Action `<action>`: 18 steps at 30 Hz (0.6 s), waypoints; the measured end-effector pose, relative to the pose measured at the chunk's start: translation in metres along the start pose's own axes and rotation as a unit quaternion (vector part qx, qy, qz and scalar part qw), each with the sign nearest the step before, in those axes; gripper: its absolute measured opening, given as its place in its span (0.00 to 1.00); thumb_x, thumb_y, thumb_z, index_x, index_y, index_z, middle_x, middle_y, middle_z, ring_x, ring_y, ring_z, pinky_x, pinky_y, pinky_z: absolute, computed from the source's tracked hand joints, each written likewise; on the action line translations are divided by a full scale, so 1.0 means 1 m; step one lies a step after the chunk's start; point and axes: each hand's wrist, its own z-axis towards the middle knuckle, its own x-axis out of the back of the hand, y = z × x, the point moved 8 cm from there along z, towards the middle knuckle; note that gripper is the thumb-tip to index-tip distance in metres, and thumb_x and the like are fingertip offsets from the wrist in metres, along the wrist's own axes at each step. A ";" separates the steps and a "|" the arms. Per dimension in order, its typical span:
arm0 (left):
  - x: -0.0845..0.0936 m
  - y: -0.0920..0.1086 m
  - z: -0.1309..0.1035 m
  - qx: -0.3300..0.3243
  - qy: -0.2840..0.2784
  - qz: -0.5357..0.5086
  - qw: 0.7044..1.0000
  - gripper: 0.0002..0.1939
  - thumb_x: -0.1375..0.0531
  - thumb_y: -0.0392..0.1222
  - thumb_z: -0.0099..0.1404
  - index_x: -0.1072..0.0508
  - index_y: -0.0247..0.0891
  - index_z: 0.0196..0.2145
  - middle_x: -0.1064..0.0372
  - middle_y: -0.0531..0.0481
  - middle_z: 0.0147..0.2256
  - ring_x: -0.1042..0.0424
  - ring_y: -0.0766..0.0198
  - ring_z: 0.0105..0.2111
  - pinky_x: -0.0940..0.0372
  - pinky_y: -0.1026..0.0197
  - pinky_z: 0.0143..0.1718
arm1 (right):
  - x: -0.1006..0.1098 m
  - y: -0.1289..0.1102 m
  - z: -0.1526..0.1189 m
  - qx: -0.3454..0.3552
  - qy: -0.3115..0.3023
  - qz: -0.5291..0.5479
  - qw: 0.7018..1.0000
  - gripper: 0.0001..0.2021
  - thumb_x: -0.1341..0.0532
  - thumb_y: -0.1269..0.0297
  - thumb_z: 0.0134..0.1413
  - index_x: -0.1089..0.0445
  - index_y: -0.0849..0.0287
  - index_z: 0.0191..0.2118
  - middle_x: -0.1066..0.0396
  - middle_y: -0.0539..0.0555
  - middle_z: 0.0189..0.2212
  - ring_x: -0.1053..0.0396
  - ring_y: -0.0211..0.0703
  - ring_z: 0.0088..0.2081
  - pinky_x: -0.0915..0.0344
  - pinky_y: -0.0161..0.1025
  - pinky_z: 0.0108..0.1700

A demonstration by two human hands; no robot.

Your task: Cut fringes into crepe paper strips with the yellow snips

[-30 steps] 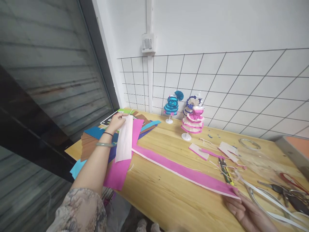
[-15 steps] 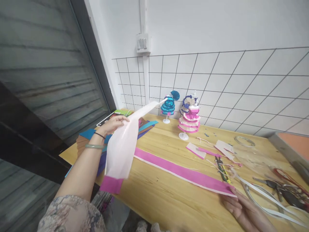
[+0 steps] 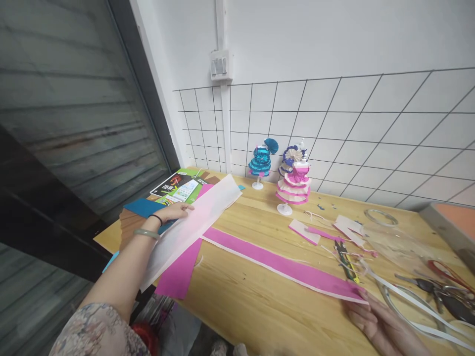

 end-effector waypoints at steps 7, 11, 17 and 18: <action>0.000 -0.008 0.014 -0.005 0.006 -0.008 1.000 0.20 0.39 0.47 0.44 0.24 0.36 0.35 0.27 0.49 0.33 0.32 0.58 0.35 0.39 0.62 0.36 | 0.002 -0.004 -0.001 0.015 0.011 -0.057 0.998 0.13 0.31 0.65 0.35 0.33 0.57 0.30 0.42 0.44 0.16 0.41 0.34 0.20 0.33 0.39 0.29; 0.011 -0.024 0.027 0.016 0.050 -0.005 0.999 0.17 0.39 0.48 0.43 0.23 0.36 0.30 0.26 0.49 0.30 0.31 0.57 0.33 0.37 0.61 0.34 | 0.002 -0.006 -0.001 0.024 0.012 -0.074 0.997 0.12 0.31 0.66 0.34 0.33 0.57 0.28 0.42 0.45 0.16 0.39 0.36 0.21 0.32 0.41 0.29; 0.027 -0.052 0.037 0.044 0.120 0.000 0.992 0.15 0.39 0.43 0.41 0.24 0.36 0.28 0.27 0.50 0.26 0.31 0.59 0.29 0.37 0.62 0.31 | 0.013 -0.001 0.005 0.009 0.021 -0.046 0.999 0.12 0.32 0.63 0.38 0.33 0.56 0.31 0.41 0.46 0.18 0.40 0.34 0.21 0.33 0.39 0.28; 0.029 -0.055 0.037 0.046 0.128 0.001 0.991 0.15 0.40 0.43 0.41 0.24 0.36 0.29 0.27 0.51 0.26 0.31 0.60 0.29 0.37 0.62 0.31 | 0.013 0.000 0.005 0.003 0.015 -0.041 0.999 0.12 0.32 0.63 0.38 0.33 0.56 0.30 0.42 0.46 0.18 0.41 0.34 0.22 0.33 0.38 0.27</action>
